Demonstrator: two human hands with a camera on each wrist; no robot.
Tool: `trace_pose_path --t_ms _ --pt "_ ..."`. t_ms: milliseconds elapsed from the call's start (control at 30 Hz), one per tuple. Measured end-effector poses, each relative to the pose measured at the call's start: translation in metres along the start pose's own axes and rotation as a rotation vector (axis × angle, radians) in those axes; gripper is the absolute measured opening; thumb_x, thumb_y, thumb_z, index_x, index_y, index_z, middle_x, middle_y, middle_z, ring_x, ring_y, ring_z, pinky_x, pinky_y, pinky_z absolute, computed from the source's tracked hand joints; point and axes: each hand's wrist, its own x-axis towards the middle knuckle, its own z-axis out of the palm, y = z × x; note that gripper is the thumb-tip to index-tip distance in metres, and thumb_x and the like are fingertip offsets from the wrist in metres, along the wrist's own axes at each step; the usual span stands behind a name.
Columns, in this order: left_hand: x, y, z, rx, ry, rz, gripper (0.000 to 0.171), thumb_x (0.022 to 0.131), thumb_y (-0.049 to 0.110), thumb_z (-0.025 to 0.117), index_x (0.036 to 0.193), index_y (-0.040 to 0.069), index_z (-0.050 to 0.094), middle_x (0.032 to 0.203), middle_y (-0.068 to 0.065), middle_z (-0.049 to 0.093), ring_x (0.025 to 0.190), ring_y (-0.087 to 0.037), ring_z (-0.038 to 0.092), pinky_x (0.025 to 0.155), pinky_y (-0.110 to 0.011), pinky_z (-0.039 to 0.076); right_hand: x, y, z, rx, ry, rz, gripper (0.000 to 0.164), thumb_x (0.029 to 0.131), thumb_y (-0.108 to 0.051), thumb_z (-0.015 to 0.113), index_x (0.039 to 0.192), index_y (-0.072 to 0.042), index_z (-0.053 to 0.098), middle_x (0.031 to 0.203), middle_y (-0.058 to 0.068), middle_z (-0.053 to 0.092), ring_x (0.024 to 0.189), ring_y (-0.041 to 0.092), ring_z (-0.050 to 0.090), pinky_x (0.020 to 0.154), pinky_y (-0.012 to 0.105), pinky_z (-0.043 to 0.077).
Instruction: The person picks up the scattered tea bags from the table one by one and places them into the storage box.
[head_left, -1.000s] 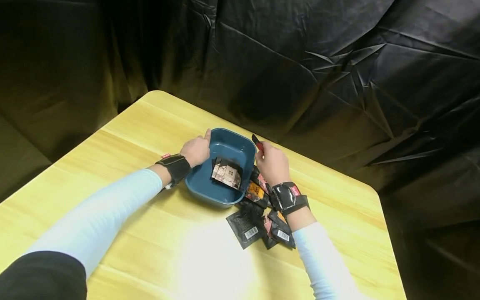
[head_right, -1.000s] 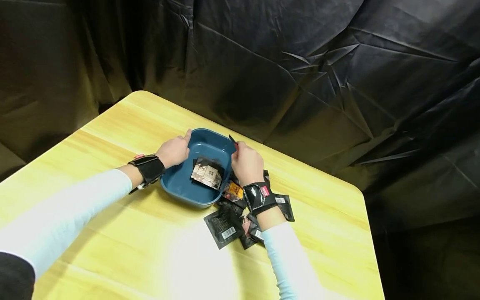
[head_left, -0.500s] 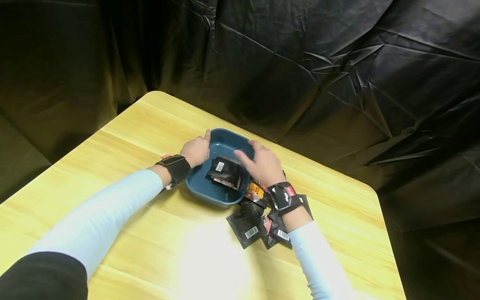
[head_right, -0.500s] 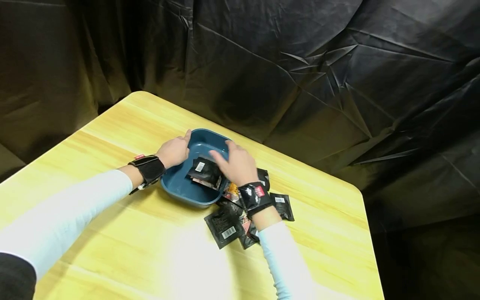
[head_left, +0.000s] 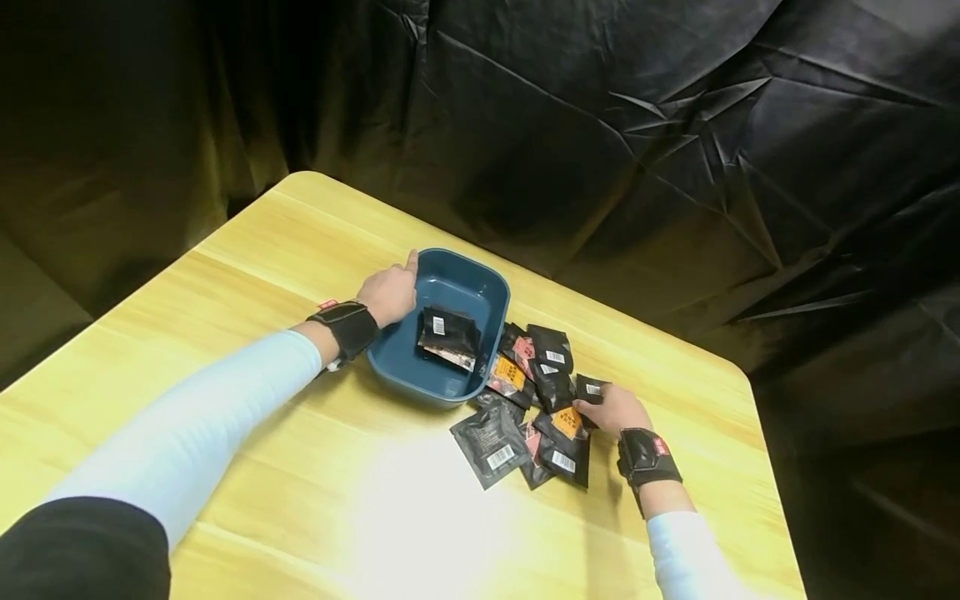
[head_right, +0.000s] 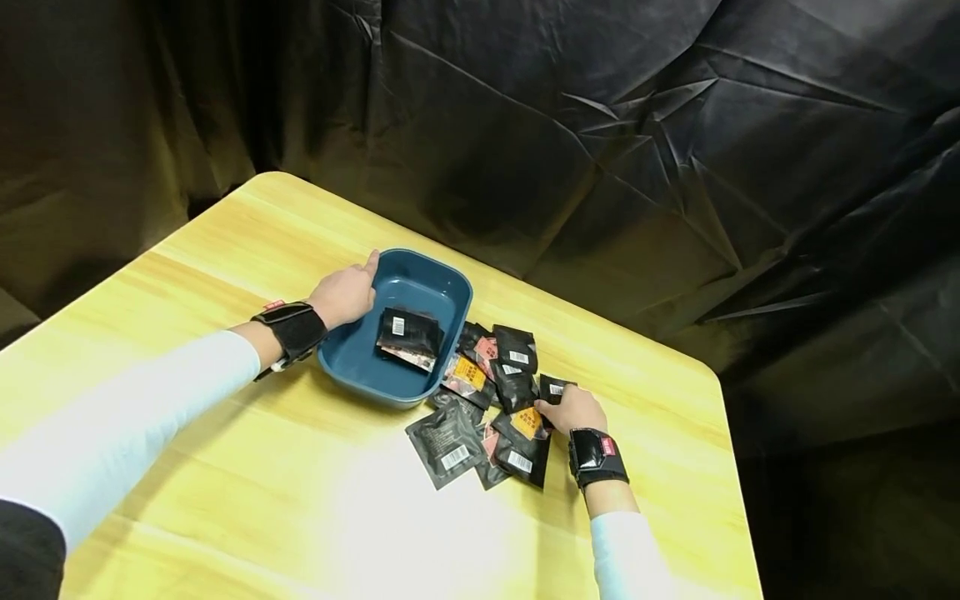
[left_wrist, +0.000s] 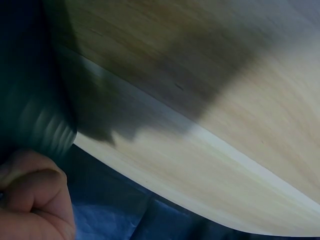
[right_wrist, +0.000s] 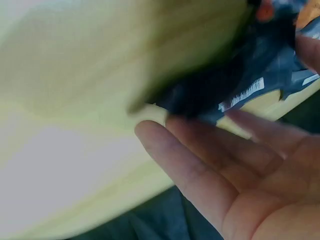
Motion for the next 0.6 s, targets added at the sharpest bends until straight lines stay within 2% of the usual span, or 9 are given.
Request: trace_pose_path --t_ms 100,267,333,400,500,600 --pt "0.000 -0.002 -0.001 -0.003 0.012 -0.005 0.069 0.093 0.015 0.048 0.148 -0.004 0.012 0.087 -0.017 0.058 0.054 -0.018 0.046 0.047 -0.030 0.037 0.001 -0.002 0.010 -0.027 0.064 -0.003 0.047 0.082 -0.033 0.062 0.106 0.007 0.058 0.087 0.017 0.064 0.074 0.027 0.057 0.065 0.041 0.047" --pt "0.001 -0.003 -0.001 0.007 0.015 -0.008 0.069 0.093 0.015 0.049 0.148 -0.005 0.013 0.094 -0.020 0.060 0.059 -0.021 0.050 0.050 -0.033 0.040 0.002 -0.006 0.022 -0.084 0.189 -0.027 0.038 0.084 -0.019 0.061 0.108 0.009 0.055 0.085 0.024 0.065 0.073 0.034 0.063 0.062 0.047 0.049" --pt "0.001 -0.003 -0.002 0.007 0.010 -0.004 0.069 0.093 0.016 0.049 0.148 -0.005 0.013 0.094 -0.020 0.060 0.059 -0.022 0.051 0.050 -0.033 0.041 0.001 -0.007 0.021 -0.089 0.253 -0.036 0.029 0.085 -0.013 0.058 0.104 0.008 0.058 0.083 0.024 0.066 0.073 0.037 0.064 0.061 0.048 0.048" --pt "0.002 -0.004 -0.001 0.007 0.008 -0.003 0.069 0.093 0.016 0.049 0.148 -0.005 0.013 0.093 -0.021 0.060 0.059 -0.022 0.051 0.050 -0.034 0.042 -0.001 -0.014 0.015 -0.071 0.319 -0.066 0.027 0.086 -0.008 0.054 0.107 0.008 0.059 0.087 0.026 0.067 0.077 0.040 0.064 0.064 0.049 0.049" --pt "0.002 -0.007 -0.002 0.007 0.011 -0.013 0.069 0.093 0.015 0.050 0.148 -0.005 0.013 0.093 -0.021 0.060 0.060 -0.022 0.051 0.051 -0.034 0.042 -0.005 -0.039 -0.004 -0.024 0.401 -0.155 0.030 0.087 -0.005 0.050 0.113 0.005 0.060 0.093 0.026 0.067 0.080 0.041 0.065 0.068 0.050 0.050" --pt "0.001 -0.008 -0.004 0.007 0.013 -0.025 0.069 0.093 0.015 0.049 0.148 -0.005 0.012 0.097 -0.022 0.060 0.061 -0.023 0.052 0.052 -0.036 0.043 -0.009 -0.077 -0.023 0.011 0.461 -0.288 0.035 0.086 -0.006 0.050 0.119 0.002 0.059 0.087 0.022 0.069 0.073 0.036 0.065 0.065 0.047 0.051"
